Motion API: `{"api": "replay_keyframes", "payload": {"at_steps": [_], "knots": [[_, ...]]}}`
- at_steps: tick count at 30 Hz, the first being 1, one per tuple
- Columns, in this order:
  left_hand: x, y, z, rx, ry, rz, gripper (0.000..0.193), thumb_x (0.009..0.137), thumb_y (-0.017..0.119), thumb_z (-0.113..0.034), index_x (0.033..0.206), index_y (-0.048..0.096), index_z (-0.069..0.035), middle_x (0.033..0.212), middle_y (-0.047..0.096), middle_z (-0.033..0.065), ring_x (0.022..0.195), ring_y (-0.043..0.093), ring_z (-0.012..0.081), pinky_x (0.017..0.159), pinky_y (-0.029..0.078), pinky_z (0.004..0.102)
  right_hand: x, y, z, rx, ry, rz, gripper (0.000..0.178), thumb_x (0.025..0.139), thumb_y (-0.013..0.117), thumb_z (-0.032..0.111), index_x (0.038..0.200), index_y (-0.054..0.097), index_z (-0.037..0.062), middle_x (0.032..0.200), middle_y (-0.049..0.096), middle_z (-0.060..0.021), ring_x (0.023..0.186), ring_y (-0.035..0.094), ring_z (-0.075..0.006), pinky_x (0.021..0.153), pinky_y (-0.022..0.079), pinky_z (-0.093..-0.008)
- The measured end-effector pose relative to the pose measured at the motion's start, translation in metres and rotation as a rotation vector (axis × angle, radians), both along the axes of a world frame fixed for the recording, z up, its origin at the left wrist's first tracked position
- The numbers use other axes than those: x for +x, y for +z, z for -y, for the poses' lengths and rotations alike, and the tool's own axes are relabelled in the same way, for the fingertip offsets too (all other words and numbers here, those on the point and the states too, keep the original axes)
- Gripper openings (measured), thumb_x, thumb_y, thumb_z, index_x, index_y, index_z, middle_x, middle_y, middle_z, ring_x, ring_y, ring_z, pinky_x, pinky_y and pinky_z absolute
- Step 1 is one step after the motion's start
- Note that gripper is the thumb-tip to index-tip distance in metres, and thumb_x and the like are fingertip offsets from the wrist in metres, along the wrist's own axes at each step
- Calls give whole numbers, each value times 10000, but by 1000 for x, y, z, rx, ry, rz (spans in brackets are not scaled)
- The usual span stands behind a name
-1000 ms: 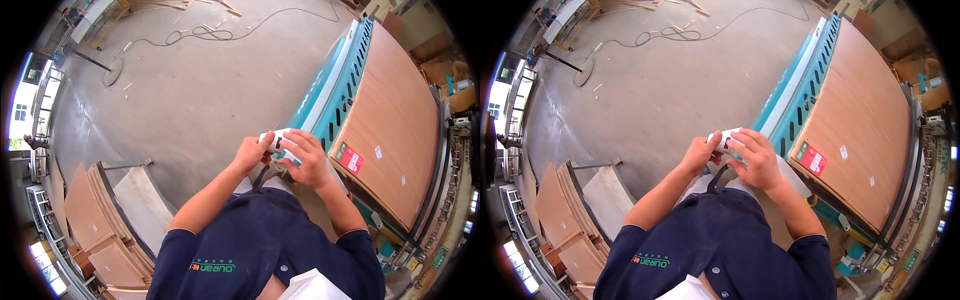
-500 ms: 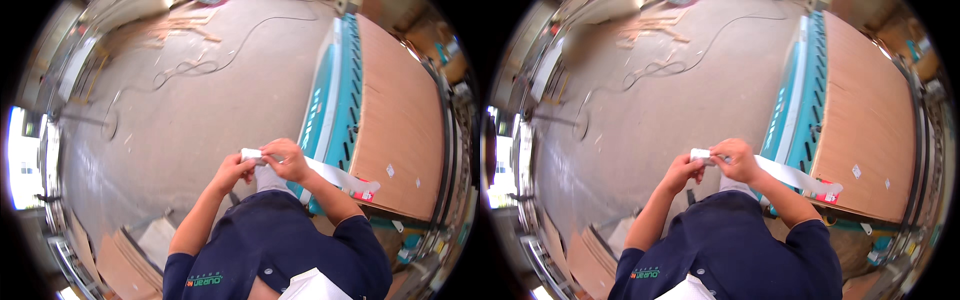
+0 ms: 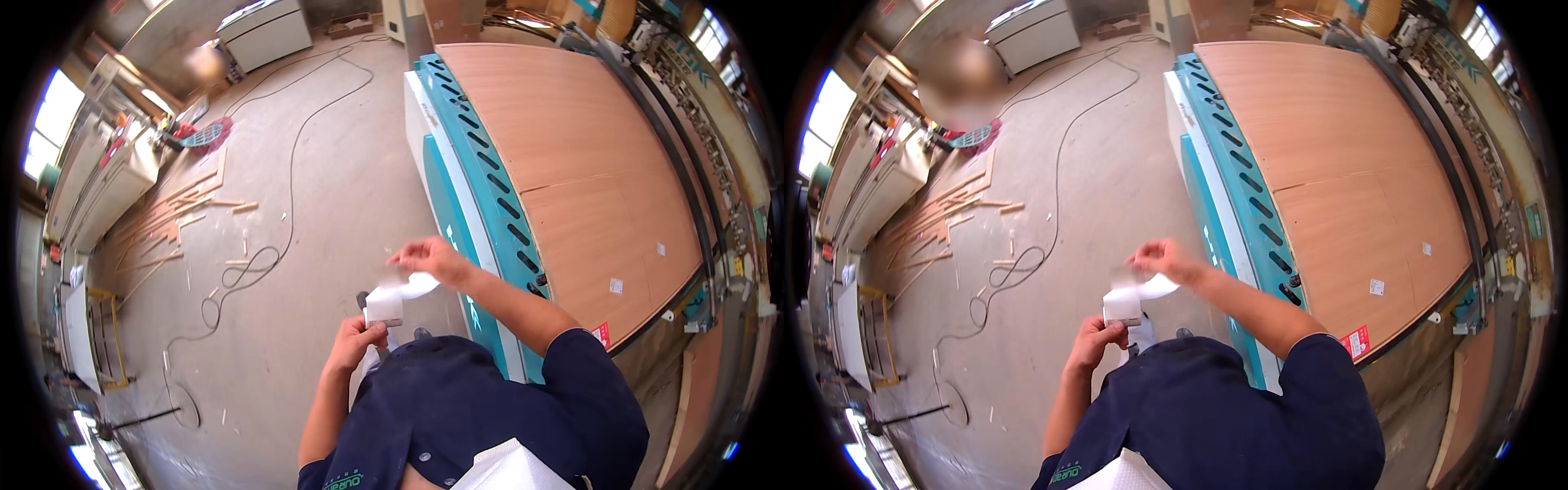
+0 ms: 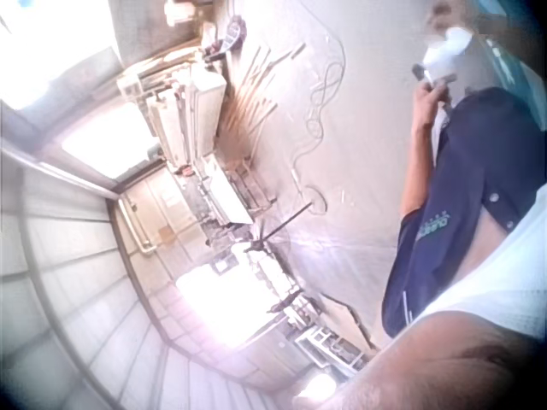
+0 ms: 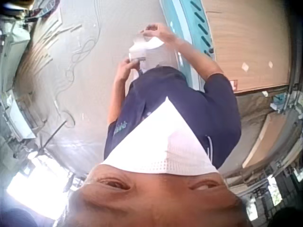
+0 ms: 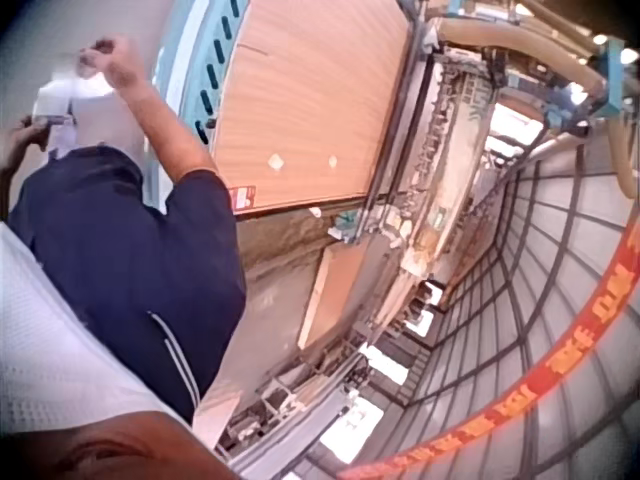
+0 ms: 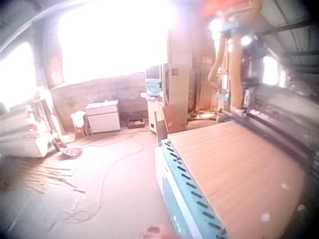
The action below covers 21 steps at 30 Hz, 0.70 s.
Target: The person tears off labels from a roll and sticks them onto several large wooden panels resting on a CNC machine table. The person then walks to a nearby desk, places the label roll on it, and returns to the machine to adjust a dust extraction hose before walking away.
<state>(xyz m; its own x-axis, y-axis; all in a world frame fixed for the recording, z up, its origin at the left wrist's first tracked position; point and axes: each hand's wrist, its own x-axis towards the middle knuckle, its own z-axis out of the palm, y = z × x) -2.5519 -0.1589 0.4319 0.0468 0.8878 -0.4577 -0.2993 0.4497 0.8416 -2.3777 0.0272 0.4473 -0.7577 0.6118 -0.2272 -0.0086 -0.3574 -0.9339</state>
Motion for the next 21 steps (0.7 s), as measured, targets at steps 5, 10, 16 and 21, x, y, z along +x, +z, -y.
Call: {"api": "replay_keyframes", "payload": {"at_steps": [5,10,16,21], "knots": [[-65,-12,-98,49,-215,-100,187,856,607,-151,939,601,17,846,616,44,786,571,113,722,472,267,30,3,-109,144,-759,-51,104,856,598,122,892,598,23,882,619,-48,805,577,-122,750,474,-249],[-116,-14,-187,76,-391,-190,237,860,604,-152,1030,579,11,917,618,45,858,559,124,802,452,280,96,-5,-175,301,-1308,133,120,852,606,137,879,604,20,814,603,-29,742,556,-102,687,473,-235],[-146,-22,-279,7,-449,-227,255,860,596,-146,1051,606,21,924,643,59,858,588,137,820,467,301,150,-52,-253,453,-1625,343,143,852,613,156,864,605,14,816,609,-33,719,554,-101,655,468,-231],[-131,-41,-339,-85,-366,-169,230,851,603,-151,1009,624,14,912,650,62,817,585,144,781,463,295,123,-86,-380,537,-1539,316,180,804,641,184,845,628,9,812,641,-49,745,578,-116,671,472,-256]]}}
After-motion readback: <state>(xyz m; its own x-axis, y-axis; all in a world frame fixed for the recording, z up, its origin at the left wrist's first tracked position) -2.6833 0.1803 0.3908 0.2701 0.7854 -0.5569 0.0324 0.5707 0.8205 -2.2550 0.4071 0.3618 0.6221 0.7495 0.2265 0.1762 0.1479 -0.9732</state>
